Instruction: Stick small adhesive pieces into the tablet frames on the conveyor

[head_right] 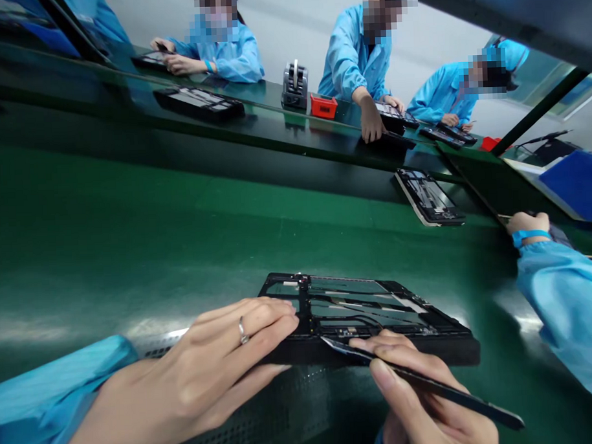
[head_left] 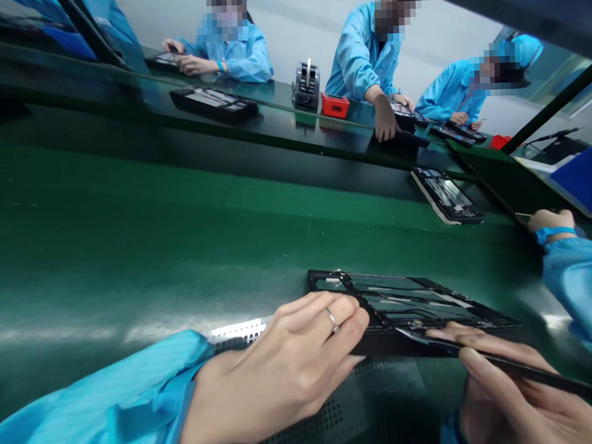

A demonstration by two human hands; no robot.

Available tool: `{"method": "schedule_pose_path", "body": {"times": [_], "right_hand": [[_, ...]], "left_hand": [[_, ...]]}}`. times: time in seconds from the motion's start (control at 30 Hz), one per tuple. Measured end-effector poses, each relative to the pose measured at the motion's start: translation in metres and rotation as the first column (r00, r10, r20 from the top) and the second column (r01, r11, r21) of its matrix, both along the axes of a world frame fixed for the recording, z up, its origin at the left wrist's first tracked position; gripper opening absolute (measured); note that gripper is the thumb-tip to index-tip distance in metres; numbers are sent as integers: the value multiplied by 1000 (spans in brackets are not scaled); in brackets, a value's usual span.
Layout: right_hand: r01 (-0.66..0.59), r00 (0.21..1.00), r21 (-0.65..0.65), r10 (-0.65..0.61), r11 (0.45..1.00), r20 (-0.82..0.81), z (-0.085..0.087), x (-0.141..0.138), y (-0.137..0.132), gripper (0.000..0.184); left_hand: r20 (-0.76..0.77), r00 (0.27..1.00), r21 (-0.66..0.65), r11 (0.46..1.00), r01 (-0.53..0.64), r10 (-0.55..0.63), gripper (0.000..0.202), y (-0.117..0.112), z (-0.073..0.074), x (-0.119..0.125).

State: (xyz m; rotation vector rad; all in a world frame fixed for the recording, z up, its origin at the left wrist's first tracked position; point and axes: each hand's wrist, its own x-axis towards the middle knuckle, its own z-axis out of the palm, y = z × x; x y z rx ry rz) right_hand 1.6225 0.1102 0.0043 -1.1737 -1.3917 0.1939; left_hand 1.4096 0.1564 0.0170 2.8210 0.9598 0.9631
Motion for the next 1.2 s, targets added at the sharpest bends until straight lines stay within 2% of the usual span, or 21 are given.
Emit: {"method": "schedule_pose_path", "body": {"times": [0.13, 0.3, 0.5, 0.63, 0.9, 1.03, 1.13, 1.2], "right_hand": [[-86, 996, -101, 82, 991, -35, 2, 4, 0, 16], [-17, 999, 26, 18, 1000, -44, 3, -3, 4, 20], [0, 1000, 86, 1, 996, -16, 0, -7, 5, 23], [-35, 999, 96, 35, 995, 8, -2, -4, 4, 27], [-17, 999, 84, 20, 996, -35, -1, -9, 6, 27], [0, 995, 144, -14, 990, 96, 1, -4, 8, 28], [-50, 968, 190, 1, 981, 252, 2, 2, 8, 22], [-44, 975, 156, 8, 987, 223, 1, 2, 5, 11]], "left_hand": [[0, 1000, 2, 1000, 4, -4, 19, 3, -2, -1], [6, 1000, 16, 1000, 9, -9, 23, 1, -1, 0], [7, 1000, 18, 1000, 21, -21, 23, 1, 3, 0], [-10, 1000, 11, 1000, -12, 12, 15, 1, 2, 0], [9, 1000, 10, 1000, 13, -13, 12, 0, 1, 1], [16, 1000, 6, 1000, 4, -4, 11, -1, 3, 0], [11, 1000, 26, 999, -20, 20, 11, -2, 4, 0], [10, 1000, 38, 999, -26, 26, 14, -2, 3, 1]]}}
